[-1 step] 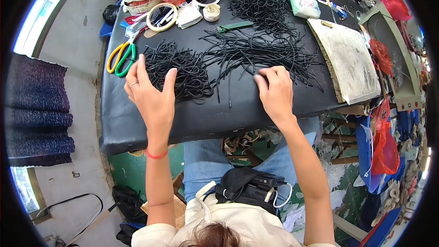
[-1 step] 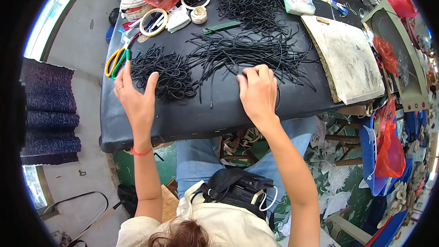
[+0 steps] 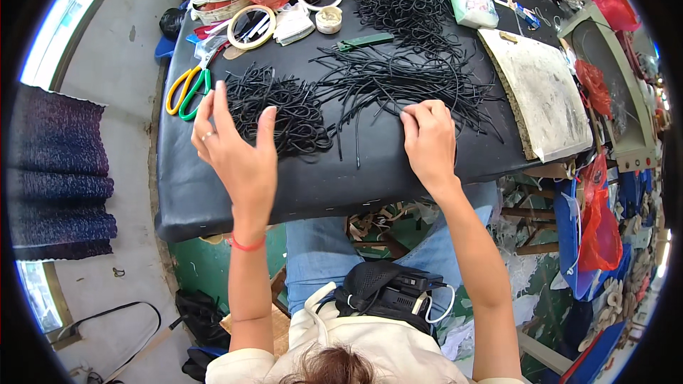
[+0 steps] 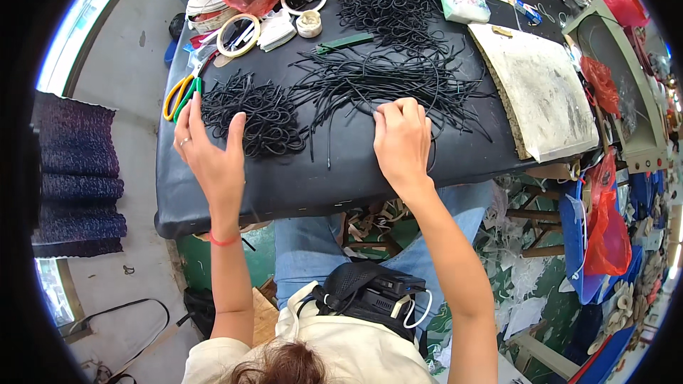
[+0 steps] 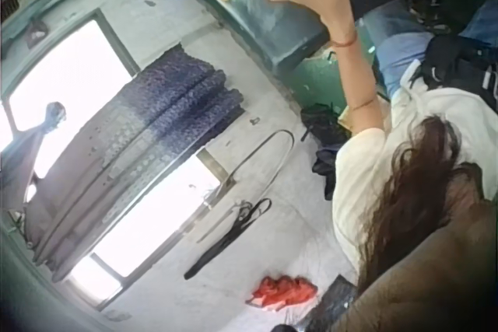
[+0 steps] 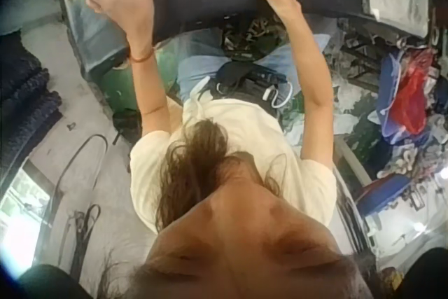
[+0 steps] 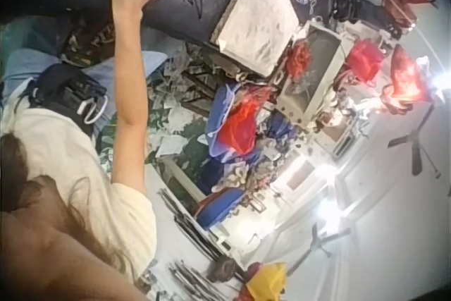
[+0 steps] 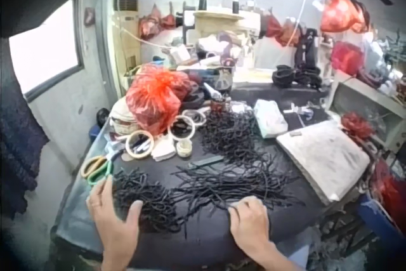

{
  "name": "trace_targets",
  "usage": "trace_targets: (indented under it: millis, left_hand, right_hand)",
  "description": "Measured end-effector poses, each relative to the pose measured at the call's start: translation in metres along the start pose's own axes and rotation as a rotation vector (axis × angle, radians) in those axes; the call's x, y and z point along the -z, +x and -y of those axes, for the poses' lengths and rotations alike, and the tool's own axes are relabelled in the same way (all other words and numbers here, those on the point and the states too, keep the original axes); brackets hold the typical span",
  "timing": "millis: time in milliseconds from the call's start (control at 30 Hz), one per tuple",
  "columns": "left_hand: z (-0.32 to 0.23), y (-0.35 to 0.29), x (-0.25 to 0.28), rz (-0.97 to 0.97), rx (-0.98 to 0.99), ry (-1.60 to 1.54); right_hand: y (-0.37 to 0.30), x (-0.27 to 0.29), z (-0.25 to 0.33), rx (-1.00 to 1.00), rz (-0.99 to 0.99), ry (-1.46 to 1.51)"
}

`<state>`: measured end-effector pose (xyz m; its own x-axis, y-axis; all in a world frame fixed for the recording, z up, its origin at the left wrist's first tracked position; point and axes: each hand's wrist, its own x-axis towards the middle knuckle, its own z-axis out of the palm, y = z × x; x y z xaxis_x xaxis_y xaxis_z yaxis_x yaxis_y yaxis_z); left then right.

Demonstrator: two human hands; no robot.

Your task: The person sits at a cluttered workbench and repeatedly ties small black cords into knots by hand. They pick up individual cords from a pile, form a loop, and tighten the knot before placing the finished item back onto the table.

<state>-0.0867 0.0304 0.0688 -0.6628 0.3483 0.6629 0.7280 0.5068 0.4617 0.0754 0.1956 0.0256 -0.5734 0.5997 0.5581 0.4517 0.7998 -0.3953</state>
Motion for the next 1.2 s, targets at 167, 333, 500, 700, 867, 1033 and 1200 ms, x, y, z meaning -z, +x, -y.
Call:
trace_targets:
  millis: [167, 333, 500, 700, 867, 1033, 1200]
  left_hand:
    - [-0.049, -0.031, 0.003, 0.288, -0.34, -0.319]
    - [-0.047, -0.047, -0.006, 0.596, -0.182, -0.631]
    - [-0.047, -0.048, 0.024, 1.059, 0.524, -1.143]
    - [-0.046, -0.049, 0.028, 1.239, 0.76, -1.251]
    - [-0.058, -0.061, 0.015, 1.085, 0.884, -1.369]
    - [-0.061, -0.069, 0.006, 0.847, 0.896, -1.416]
    - [-0.057, -0.069, 0.003, 0.865, 0.904, -1.398]
  right_hand:
    - [-0.003, 0.041, 0.032, 0.18, 0.087, 0.106]
    - [-0.022, 0.068, 0.049, 0.184, 0.084, 0.21]
    - [-0.02, 0.084, 0.047, 0.102, -0.005, 0.24]
    - [-0.013, 0.086, 0.036, 0.017, -0.157, 0.176]
    - [-0.018, 0.07, 0.048, -0.092, -0.18, 0.214]
    - [-0.036, 0.056, 0.064, -0.01, 0.148, 0.437]
    - [-0.037, 0.055, 0.062, -0.014, 0.14, 0.499]
